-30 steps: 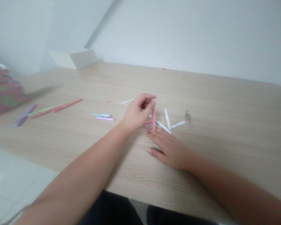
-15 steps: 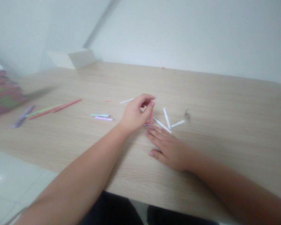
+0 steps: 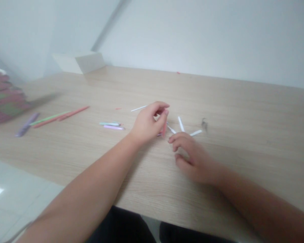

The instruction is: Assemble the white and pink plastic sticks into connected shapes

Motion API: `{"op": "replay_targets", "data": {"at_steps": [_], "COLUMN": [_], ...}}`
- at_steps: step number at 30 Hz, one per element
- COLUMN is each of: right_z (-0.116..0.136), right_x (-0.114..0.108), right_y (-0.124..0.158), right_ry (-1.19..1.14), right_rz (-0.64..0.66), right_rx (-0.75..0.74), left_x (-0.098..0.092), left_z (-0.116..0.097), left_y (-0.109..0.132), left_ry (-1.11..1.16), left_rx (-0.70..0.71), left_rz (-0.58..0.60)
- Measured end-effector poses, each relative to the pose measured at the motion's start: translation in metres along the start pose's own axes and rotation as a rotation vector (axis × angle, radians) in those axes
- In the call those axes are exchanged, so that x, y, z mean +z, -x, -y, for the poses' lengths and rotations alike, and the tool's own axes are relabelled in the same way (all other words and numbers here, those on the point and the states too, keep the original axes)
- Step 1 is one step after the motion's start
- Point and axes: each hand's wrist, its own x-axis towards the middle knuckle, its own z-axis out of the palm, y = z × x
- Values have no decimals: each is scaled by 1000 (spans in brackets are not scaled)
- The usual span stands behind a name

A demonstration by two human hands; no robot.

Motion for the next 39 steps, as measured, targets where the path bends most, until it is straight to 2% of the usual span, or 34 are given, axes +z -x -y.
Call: {"op": "replay_targets", "data": {"at_steps": [5, 9, 14, 22, 27, 31, 35, 39], "right_z": [12, 17, 20, 14, 17, 16, 4, -9], "right_x": [1, 3, 3, 2, 1, 2, 2, -3], "right_y": [-6, -7, -8, -3, -3, -4, -7, -9], "right_ry": [-897, -1218, -1288, -1194, -1207, -1229, -1206, -1329], "right_rz": [-172, -223, -206, -146, -127, -133, -132, -160], "right_rx": [231, 303, 261, 197, 210, 281, 403, 529], "left_x": [1, 2, 1, 1, 1, 1, 1, 1], "left_z": [10, 15, 13, 14, 15, 15, 14, 14], "left_y": [-1, -2, -2, -2, -2, -2, -2, -2], "left_ry": [-122, -192, -221, -214, -206, -197, -195, -194], "left_rx": [93, 161, 173, 188, 181, 176, 169, 183], "left_rz": [7, 8, 16, 24, 26, 29, 24, 18]}}
